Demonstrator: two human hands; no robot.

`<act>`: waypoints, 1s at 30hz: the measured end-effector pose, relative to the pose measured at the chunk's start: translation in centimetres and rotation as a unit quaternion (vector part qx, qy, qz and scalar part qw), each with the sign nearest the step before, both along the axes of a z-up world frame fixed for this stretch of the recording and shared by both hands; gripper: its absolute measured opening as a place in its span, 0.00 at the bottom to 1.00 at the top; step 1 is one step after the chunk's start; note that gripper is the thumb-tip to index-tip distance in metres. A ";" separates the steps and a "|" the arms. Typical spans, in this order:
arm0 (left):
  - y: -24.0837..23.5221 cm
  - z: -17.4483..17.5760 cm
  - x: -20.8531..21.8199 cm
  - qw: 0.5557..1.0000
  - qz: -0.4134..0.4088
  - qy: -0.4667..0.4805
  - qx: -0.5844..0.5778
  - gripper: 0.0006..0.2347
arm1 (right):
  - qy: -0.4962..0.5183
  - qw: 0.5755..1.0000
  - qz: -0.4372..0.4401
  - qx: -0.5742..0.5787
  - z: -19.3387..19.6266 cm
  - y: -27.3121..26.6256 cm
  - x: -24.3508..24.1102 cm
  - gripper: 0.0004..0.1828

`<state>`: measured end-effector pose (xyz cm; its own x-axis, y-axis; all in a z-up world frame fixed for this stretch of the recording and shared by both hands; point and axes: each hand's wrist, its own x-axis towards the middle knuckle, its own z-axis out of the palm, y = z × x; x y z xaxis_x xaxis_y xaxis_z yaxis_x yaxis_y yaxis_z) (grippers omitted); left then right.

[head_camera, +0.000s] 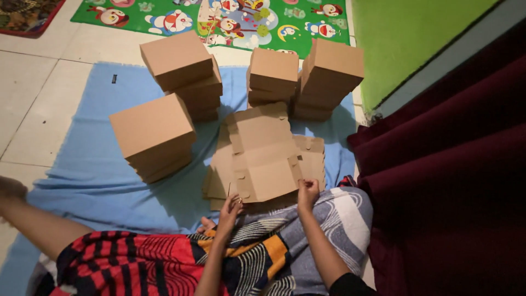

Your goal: Folding flat cardboard templates into small boxes and stacking them.

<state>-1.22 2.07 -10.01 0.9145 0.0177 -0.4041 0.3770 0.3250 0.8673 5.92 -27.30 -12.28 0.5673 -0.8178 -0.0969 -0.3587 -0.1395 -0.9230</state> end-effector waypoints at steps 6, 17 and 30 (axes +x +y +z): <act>-0.7 -1.5 1.2 0.995 0.013 0.053 0.085 0.19 | -0.146 0.912 0.170 -0.343 13.6 5.7 -4.5 0.11; -0.4 -3.0 1.1 0.996 0.051 0.070 0.030 0.16 | -0.265 0.719 0.553 -0.326 12.9 8.9 -5.6 0.07; -0.2 -2.8 1.4 0.995 -0.001 0.100 0.015 0.11 | -0.280 0.808 0.427 -0.295 14.5 8.7 -5.1 0.06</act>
